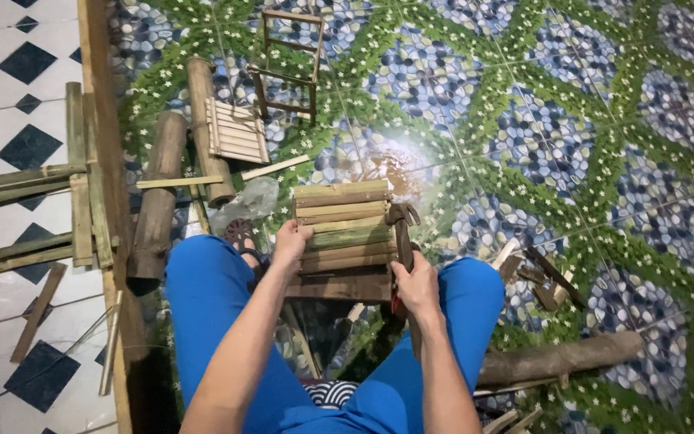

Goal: The person sits cross-legged on the floor and uses a hammer to drive nails into a small wooden slatted frame. They hold the frame steady with one hand while repeatedly striking the nails with the hammer.

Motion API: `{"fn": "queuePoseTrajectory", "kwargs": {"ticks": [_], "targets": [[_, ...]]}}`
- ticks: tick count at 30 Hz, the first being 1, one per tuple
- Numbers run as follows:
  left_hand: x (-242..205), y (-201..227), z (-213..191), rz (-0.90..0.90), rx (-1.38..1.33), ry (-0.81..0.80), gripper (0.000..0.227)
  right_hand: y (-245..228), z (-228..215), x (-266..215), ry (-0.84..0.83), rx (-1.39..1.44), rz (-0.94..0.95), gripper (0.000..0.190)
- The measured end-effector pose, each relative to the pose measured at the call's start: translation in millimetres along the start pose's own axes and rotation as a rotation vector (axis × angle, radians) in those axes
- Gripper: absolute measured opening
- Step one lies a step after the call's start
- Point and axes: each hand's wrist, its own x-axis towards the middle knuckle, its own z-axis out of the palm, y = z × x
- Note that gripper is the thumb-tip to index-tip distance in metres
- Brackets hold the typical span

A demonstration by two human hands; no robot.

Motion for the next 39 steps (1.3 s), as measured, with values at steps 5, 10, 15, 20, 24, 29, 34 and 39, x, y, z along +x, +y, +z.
{"fn": "queuePoseTrajectory", "kwargs": {"ticks": [5, 10, 15, 20, 24, 29, 34, 39], "targets": [[19.4, -13.1, -26.0, 0.0, -0.02, -0.127, 0.054, -2.4, -6.1, -7.2, 0.029, 0.047, -0.052, 0.012], [0.0, 3.9, -16.3, 0.005, -0.08, -0.16, 0.064, 15.3, 2.5, 6.2, -0.012, -0.014, -0.049, 0.012], [49.9, -57.0, -30.6, 0.021, -0.125, -0.104, 0.066, -0.7, -2.5, -4.9, 0.022, 0.029, -0.041, 0.012], [53.6, -59.6, -29.2, 0.006, -0.123, -0.105, 0.069, 17.6, 6.3, 0.7, -0.024, -0.047, -0.014, 0.019], [42.4, -45.6, -28.9, 0.01, -0.094, -0.115, 0.075, 12.5, 2.7, -5.7, 0.01, 0.023, 0.007, 0.017], [20.9, -25.6, -27.8, 0.01, -0.055, -0.129, 0.083, 12.7, -2.4, -16.0, 0.043, 0.022, 0.005, 0.015], [9.3, -11.1, -19.3, 0.007, -0.097, -0.152, 0.089, 28.5, 4.3, -13.1, 0.041, 0.029, 0.02, 0.012], [2.5, -6.5, -16.0, -0.021, -0.109, -0.123, 0.092, 35.3, 6.0, -7.4, 0.077, 0.024, -0.001, 0.011]]}}
